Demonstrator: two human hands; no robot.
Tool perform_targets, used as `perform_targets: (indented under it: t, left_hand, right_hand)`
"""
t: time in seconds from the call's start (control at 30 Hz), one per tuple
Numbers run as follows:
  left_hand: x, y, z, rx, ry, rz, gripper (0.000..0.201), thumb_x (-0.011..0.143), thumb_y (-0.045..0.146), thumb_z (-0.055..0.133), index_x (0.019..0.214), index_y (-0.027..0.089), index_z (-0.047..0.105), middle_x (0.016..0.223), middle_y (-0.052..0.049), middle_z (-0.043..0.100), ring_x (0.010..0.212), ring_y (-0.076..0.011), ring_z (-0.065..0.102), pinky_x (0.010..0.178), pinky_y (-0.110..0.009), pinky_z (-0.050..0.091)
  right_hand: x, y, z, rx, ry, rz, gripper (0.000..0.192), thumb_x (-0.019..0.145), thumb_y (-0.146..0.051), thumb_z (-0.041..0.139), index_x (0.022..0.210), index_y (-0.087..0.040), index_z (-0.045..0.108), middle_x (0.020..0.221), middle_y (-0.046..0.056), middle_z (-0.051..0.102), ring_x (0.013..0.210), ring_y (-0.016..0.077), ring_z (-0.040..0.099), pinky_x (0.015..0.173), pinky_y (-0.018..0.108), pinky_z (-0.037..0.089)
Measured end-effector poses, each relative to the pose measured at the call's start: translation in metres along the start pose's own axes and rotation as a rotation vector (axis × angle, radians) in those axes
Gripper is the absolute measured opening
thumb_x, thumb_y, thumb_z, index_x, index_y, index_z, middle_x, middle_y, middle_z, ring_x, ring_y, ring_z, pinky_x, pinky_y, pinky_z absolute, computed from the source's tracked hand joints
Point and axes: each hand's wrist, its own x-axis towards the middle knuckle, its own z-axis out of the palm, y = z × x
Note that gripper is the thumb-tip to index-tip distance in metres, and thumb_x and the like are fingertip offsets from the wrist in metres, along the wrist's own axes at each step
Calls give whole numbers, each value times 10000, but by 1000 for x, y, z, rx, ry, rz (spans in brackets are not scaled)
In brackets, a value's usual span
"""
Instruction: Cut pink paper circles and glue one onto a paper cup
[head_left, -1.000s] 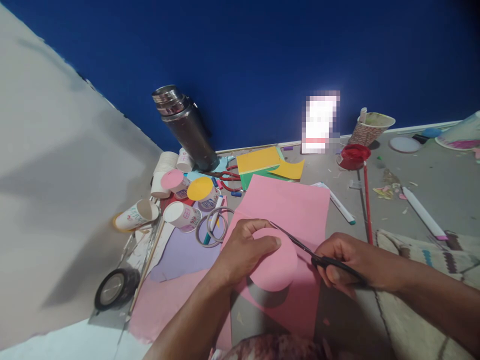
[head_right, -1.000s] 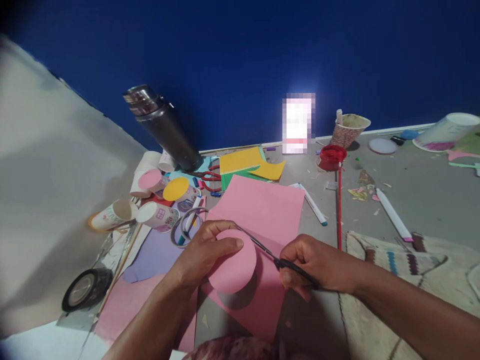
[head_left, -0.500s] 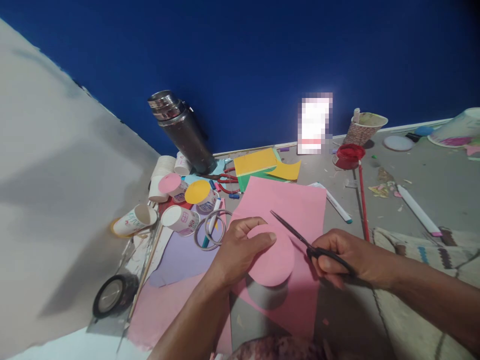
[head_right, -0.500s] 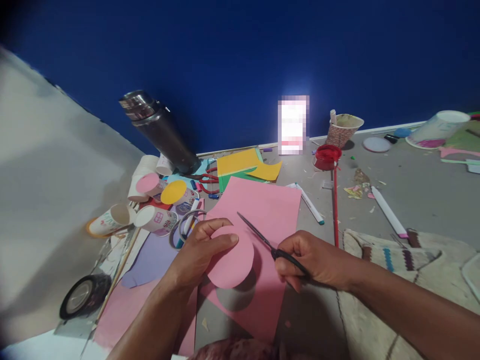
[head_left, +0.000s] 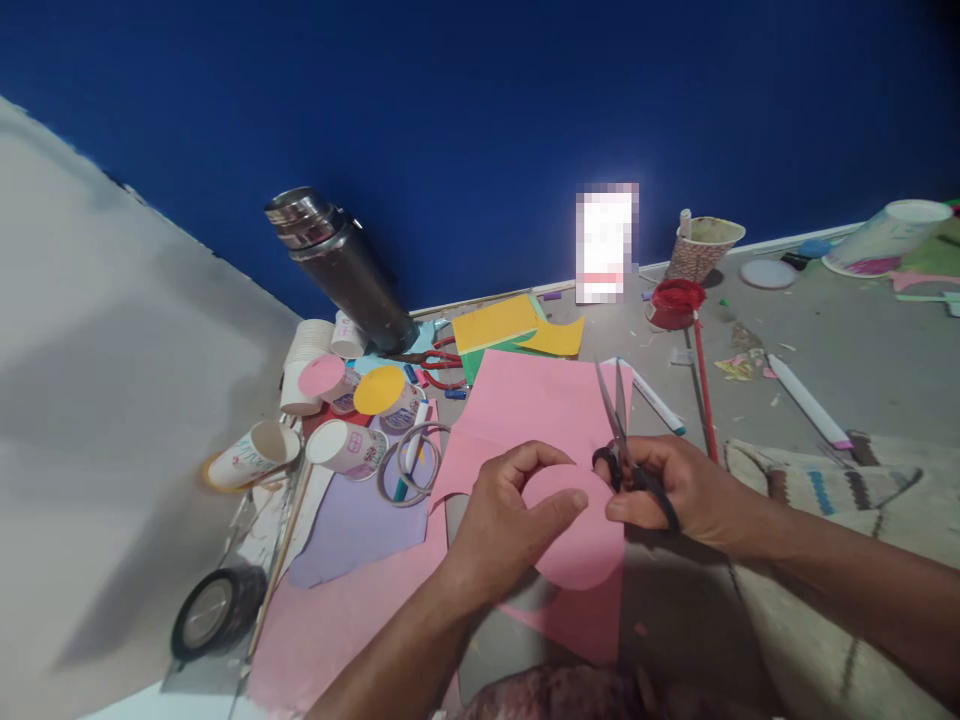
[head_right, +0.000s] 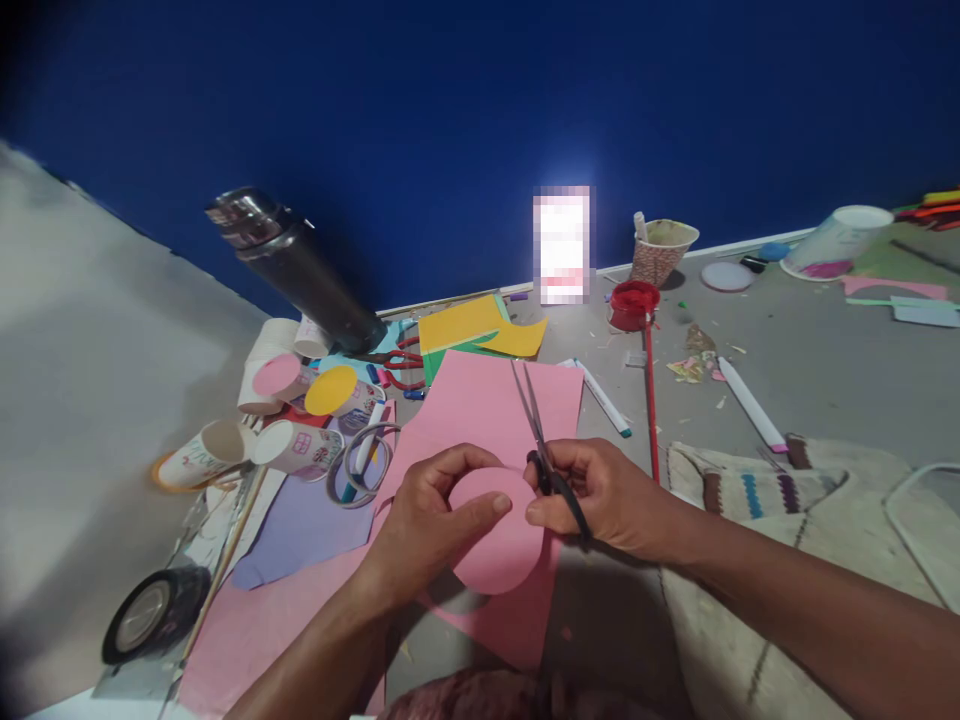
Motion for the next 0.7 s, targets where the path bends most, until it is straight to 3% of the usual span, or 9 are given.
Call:
perform_targets:
  t: [0.13,0.27,0.4,0.57,0.7]
  left_hand:
    - [0,-4,4,-225,-22,-34,246,718,251,799,941,177,727,928,-48,728,886,-202,641,813,-284,500]
    - [3,-10,4,-420,-5,-110,300,705,336,843,915,158,725,895,-59,735,819,-195,656,796,-307,522]
    - [3,-12,4,-434,88,-148,272,694,343,855,809,159,692,771,-16,699,710,-148,619,693,-256,496]
    - [3,-14,2,-480,76,-144,241,720,316,834,796,163,665,743,12,663,696,-127,604,688,-242,482]
    - [3,-14,-4,-514,99,-128,225,735,276,820,754,159,629,693,29,637,614,-93,575,613,-207,455]
  right_hand:
    - [-1,0,2,-44,167,-42,317,648,-400,834,744,-194,614,622,-62,463,564,104,377,522,234,333]
    - [3,0,1,-5,255,-45,350,639,-440,824,728,-199,586,631,-53,482,564,108,395,518,234,348]
    - [3,-1,3,6,126,-6,372,633,-462,833,698,-178,601,630,-39,494,576,109,401,510,229,336]
    - [1,0,2,67,-85,55,415,636,-495,853,732,-153,640,638,-16,582,583,114,459,532,226,357]
    - [0,3,-5,62,-230,45,501,737,-633,761,715,-148,637,602,11,620,522,102,461,508,226,330]
